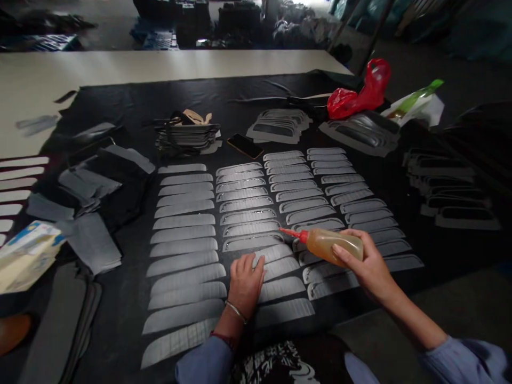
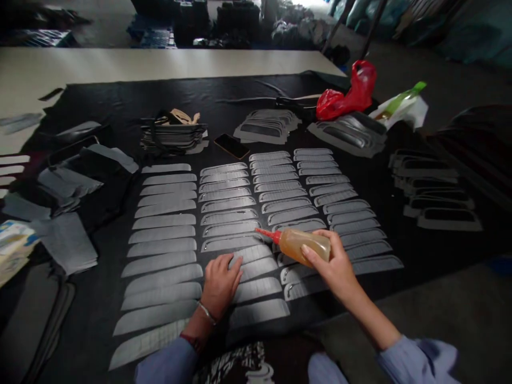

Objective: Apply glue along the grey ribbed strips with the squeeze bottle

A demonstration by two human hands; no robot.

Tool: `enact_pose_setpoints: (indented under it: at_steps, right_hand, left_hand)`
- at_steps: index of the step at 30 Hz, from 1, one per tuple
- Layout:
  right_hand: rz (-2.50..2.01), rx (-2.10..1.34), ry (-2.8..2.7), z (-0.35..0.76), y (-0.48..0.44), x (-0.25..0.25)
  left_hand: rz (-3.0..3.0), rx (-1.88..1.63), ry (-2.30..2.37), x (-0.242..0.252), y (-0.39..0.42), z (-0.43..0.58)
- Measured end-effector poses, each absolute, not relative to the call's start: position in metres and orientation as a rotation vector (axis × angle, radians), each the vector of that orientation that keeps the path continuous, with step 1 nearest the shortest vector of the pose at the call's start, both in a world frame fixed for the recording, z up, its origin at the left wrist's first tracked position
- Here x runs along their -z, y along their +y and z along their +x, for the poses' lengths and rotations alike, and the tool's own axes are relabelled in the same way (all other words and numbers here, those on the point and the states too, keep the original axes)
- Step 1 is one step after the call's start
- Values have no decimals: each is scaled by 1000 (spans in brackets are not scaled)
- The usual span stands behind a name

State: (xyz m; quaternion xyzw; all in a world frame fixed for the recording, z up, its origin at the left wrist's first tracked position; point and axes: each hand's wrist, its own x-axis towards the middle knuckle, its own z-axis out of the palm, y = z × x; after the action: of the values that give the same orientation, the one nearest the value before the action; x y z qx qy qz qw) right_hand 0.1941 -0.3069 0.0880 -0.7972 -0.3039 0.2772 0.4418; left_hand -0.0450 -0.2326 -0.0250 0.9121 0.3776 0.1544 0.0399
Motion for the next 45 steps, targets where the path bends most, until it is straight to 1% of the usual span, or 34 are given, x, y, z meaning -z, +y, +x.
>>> enact_pose_setpoints:
  at_steps: [10,16,22,36,45]
  right_hand:
    - [-1961,-733,-707,188,-308,-87]
    - [-1969,-770,-719,188,-303,-87]
    - [-1989,-769,-734,187,-298,-85]
    - [-1953,-868,-748,185,-287,-85]
    - [-1911,-874,-742,176,-284,-83]
  left_hand:
    - [2830,-398,980,33,-220,-54]
    - [2823,-384,1000,37,-222,-51]
    - [2795,-442,1021,34,-224,-47]
    - [2754,-367,1107,29,-218,-52]
    - [2832,-390,1129,29,-218,-55]
